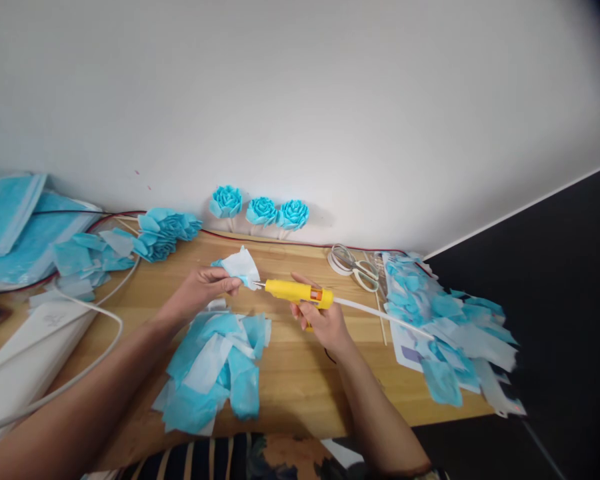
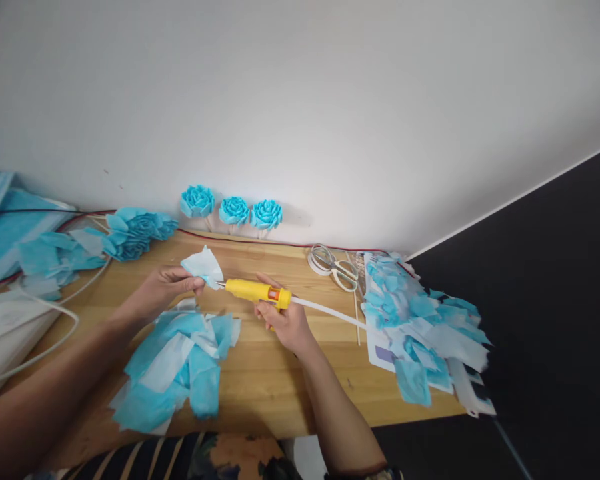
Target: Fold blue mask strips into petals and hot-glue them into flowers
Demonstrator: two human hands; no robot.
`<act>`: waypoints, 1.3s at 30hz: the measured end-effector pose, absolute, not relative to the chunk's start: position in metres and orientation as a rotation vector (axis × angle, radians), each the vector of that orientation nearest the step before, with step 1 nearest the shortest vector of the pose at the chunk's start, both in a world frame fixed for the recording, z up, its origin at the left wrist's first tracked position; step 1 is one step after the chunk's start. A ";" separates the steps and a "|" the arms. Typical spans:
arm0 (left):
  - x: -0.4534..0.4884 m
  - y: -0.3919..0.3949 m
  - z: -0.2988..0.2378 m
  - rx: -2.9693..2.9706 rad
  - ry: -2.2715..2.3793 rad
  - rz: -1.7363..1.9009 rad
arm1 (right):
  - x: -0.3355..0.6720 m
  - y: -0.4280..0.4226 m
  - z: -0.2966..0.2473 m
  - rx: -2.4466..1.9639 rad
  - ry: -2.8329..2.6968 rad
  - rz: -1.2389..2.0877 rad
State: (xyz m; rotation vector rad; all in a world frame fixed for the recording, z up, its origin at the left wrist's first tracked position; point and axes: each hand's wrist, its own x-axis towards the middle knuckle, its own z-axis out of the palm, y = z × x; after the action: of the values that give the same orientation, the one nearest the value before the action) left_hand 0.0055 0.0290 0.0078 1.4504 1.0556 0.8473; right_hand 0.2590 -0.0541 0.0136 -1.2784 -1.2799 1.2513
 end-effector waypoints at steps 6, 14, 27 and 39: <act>0.006 0.026 0.009 1.453 1.059 0.826 | 0.256 -0.054 0.015 -1.280 -1.279 1.259; 0.009 0.024 0.011 1.451 1.019 0.833 | 0.253 -0.054 0.017 -1.287 -1.310 1.262; 0.010 0.025 0.014 1.478 1.038 0.902 | 0.266 -0.057 0.014 -1.127 -1.453 1.308; 0.009 0.024 0.018 1.493 1.054 0.939 | 0.266 -0.053 0.010 -1.145 -1.313 1.280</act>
State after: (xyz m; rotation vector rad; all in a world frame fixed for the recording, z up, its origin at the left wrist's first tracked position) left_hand 0.0088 0.0240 0.0178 1.4934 1.0536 0.9394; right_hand 0.2657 -0.0526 0.0100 -1.1445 -1.3134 1.2797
